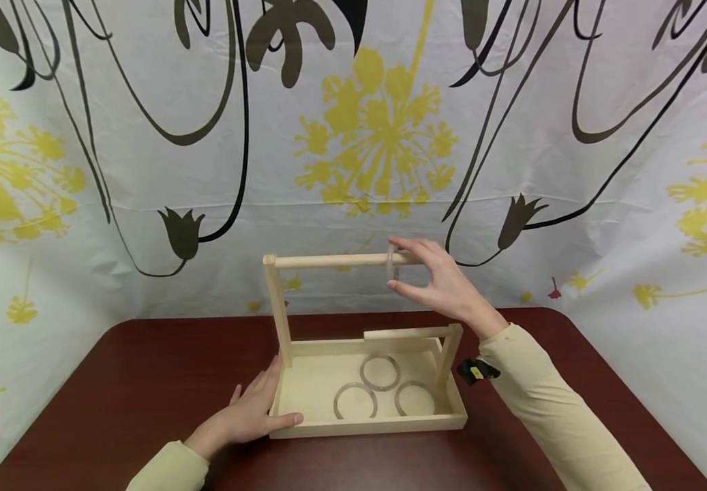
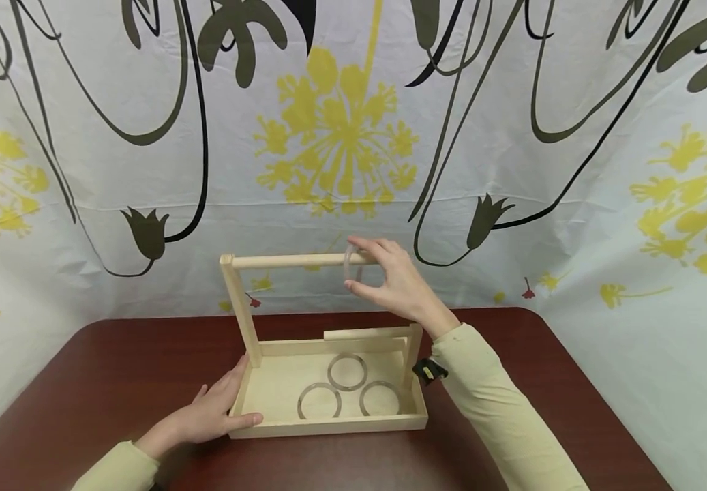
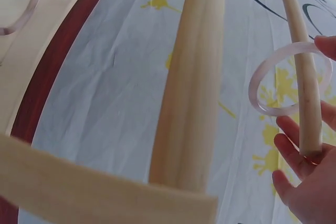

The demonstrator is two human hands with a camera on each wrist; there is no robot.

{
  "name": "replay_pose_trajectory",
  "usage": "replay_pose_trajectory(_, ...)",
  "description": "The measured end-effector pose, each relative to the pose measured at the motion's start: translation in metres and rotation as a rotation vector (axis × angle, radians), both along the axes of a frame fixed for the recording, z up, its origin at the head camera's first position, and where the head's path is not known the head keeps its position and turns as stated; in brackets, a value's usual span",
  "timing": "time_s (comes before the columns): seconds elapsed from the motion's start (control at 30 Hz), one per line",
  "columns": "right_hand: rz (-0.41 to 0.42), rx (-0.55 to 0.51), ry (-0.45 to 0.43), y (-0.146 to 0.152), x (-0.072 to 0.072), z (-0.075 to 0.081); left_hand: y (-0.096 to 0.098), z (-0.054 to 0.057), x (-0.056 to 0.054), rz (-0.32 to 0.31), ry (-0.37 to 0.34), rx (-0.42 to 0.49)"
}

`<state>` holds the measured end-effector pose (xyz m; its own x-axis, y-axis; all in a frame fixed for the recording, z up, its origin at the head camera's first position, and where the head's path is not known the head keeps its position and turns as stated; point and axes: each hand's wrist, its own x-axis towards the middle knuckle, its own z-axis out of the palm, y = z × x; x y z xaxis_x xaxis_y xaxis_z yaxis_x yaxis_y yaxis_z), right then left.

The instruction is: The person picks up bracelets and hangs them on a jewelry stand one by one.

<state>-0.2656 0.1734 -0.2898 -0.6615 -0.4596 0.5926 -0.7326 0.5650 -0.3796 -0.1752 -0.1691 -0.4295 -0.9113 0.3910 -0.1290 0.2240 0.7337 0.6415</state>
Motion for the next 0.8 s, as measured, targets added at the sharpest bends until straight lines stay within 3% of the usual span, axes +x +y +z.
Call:
replay_pose_trajectory(0.27,-0.012,0.048,0.084,-0.006,-0.001,0.001,0.001,0.0,0.001,-0.004,-0.003,0.007)
replay_pose_trajectory(0.53,-0.089,0.195,0.215,-0.014,0.001,0.007,0.002,0.0,-0.001,0.0,-0.005,-0.001)
replay_pose_trajectory(0.8,-0.088,0.277,0.319,-0.03,0.005,0.012,0.0,0.001,0.0,0.001,-0.021,-0.006)
